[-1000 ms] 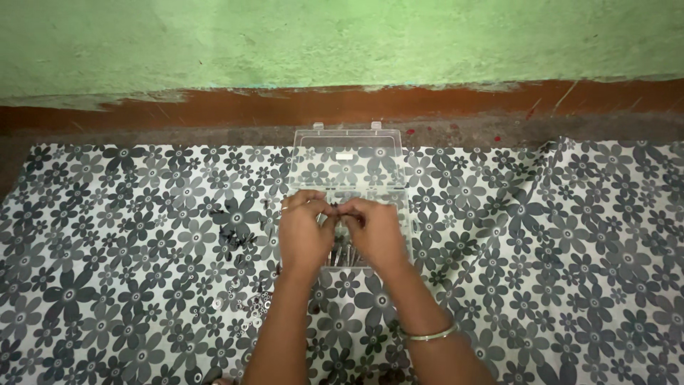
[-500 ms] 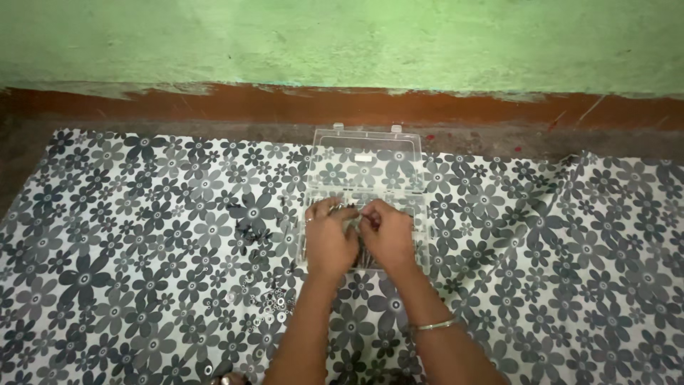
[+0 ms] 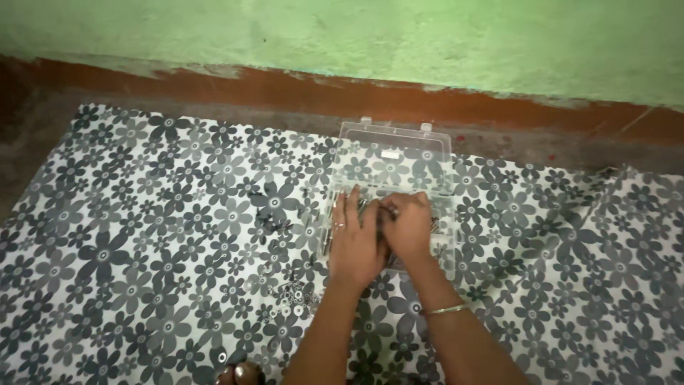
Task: The person sits on a patterned cloth and repeatedly picks up small metal pins and cylindrical sleeves from a plastic organizer. They insert the pins into the sleeves by hand and place the assembled units back into the organizer.
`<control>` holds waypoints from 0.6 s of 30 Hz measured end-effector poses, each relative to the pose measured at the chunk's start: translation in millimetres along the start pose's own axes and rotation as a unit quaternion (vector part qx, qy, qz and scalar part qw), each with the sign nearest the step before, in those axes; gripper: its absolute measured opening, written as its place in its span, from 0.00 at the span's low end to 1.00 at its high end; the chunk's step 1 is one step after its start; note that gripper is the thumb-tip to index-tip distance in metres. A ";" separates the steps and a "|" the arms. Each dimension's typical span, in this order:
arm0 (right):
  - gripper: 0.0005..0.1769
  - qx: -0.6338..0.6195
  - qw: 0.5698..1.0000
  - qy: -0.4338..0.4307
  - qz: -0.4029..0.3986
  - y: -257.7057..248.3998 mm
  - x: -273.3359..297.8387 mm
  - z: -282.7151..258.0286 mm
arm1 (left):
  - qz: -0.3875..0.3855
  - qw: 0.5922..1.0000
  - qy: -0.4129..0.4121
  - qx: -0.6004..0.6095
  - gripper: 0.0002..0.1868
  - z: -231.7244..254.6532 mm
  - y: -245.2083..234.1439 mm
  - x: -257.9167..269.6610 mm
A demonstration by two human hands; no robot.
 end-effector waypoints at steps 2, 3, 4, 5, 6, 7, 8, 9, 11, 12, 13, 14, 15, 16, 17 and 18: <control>0.05 0.007 1.000 -0.003 0.008 -0.7 -1.4 -0.3 | 0.012 1.000 0.000 0.004 0.38 2.1 -1.8 -0.1; 0.05 0.012 1.000 -0.005 0.012 -0.9 -1.3 -0.2 | 0.002 1.000 -0.002 -0.001 0.38 1.3 -0.8 0.1; 0.06 0.014 1.000 -0.006 0.007 -0.6 -0.8 0.1 | -0.008 1.000 -0.003 -0.004 0.38 1.6 0.6 -0.2; 0.07 0.017 1.000 -0.008 0.001 -0.6 0.0 0.3 | -0.018 1.000 -0.004 -0.007 0.39 2.0 1.7 -0.2; 0.08 0.019 1.000 -0.010 -0.003 -0.4 0.2 0.1 | -0.020 1.000 -0.004 -0.007 0.39 2.1 1.4 -0.7; 0.07 0.021 1.000 -0.008 -0.004 -0.9 0.4 0.4 | -0.023 1.000 -0.005 -0.007 0.38 2.5 1.0 -1.1; 0.07 0.021 1.000 -0.005 -0.003 -0.8 0.4 0.3 | -0.026 1.000 -0.005 -0.007 0.38 2.5 0.3 -1.5; 0.06 0.022 1.000 -0.002 -0.003 -0.7 0.1 0.3 | -0.030 0.999 -0.009 -0.006 0.38 2.5 0.4 -1.8; 0.05 0.028 1.000 0.003 0.001 0.0 -1.0 -0.1 | -0.041 0.999 -0.016 -0.005 0.37 2.3 1.2 -1.2; 0.05 0.032 0.999 0.006 0.003 -0.3 -1.1 -0.2 | -0.038 0.999 -0.016 -0.004 0.37 2.5 0.9 -1.1; 0.06 0.031 0.999 0.016 0.005 -0.2 -0.2 0.3 | -0.036 0.999 -0.015 -0.002 0.37 2.4 1.0 -0.9; 0.07 0.031 0.999 0.025 0.007 0.1 0.9 0.7 | -0.033 0.999 -0.015 0.000 0.37 2.4 1.6 -1.2; 0.09 0.031 0.999 0.035 0.009 0.1 1.5 1.3 | -0.034 0.999 -0.011 -0.009 0.37 2.6 3.1 -1.9; 0.09 0.039 0.998 0.040 0.006 0.7 1.4 1.8 | -0.036 0.999 -0.007 -0.018 0.38 2.5 4.8 -2.5; 0.08 0.047 0.998 0.046 0.003 1.4 0.6 2.6 | -0.038 0.999 -0.003 -0.027 0.38 2.6 6.4 -2.8; 0.08 0.054 0.997 0.052 0.000 2.2 0.1 3.4 | -0.039 0.999 -0.003 -0.029 0.38 2.3 7.7 -2.8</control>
Point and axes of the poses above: each hand's wrist, its own x-axis away from the middle knuckle, its own y-axis out of the palm, z = x × y, the point moved 8 cm from there along -x, towards the middle knuckle, and after that the axes turned 14 degrees about -x, right-handed, at the moved point
